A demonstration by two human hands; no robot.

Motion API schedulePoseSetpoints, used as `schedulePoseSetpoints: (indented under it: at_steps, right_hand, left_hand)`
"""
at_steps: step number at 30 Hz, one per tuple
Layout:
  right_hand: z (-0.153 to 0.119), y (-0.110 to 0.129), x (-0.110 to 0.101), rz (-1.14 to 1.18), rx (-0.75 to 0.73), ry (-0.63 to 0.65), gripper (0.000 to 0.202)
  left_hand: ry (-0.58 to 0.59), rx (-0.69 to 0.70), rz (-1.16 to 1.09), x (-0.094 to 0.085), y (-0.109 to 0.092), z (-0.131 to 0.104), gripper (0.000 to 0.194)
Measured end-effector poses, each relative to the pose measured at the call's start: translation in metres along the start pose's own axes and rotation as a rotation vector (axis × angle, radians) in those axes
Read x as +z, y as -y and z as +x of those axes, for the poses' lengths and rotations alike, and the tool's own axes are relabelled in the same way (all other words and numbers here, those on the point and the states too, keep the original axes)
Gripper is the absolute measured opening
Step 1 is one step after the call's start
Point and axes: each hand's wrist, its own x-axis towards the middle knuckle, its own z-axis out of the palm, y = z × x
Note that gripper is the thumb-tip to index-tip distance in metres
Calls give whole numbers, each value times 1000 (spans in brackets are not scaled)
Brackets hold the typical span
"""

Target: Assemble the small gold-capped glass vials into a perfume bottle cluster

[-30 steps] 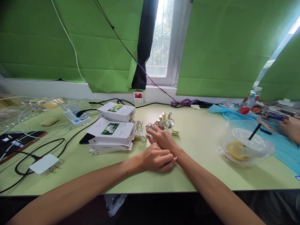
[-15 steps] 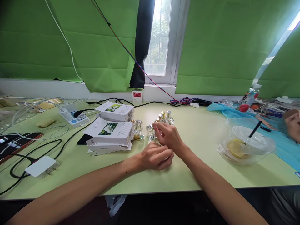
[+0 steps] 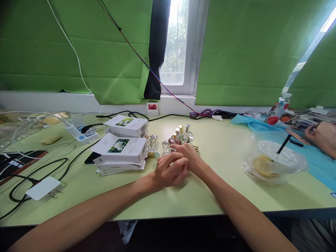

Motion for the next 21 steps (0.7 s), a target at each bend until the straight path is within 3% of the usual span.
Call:
schedulePoseSetpoints:
  at_steps: [3,9,16,21]
  right_hand:
    - [-3,0,2,-3,-39,19,10]
    - [-2,4,2,33,1,2,20]
    - [-2,5,2,-25,27,6,11]
    - [-4,10,-2,31,22,9,17]
  left_hand:
    - [-56,-121,90,-1,0,4,24]
    - [-129,-500,121,0,8,4,46]
    - [-123,-704,26,4,14,0,47]
    - [-112,-820,-48,4,13,-2,50]
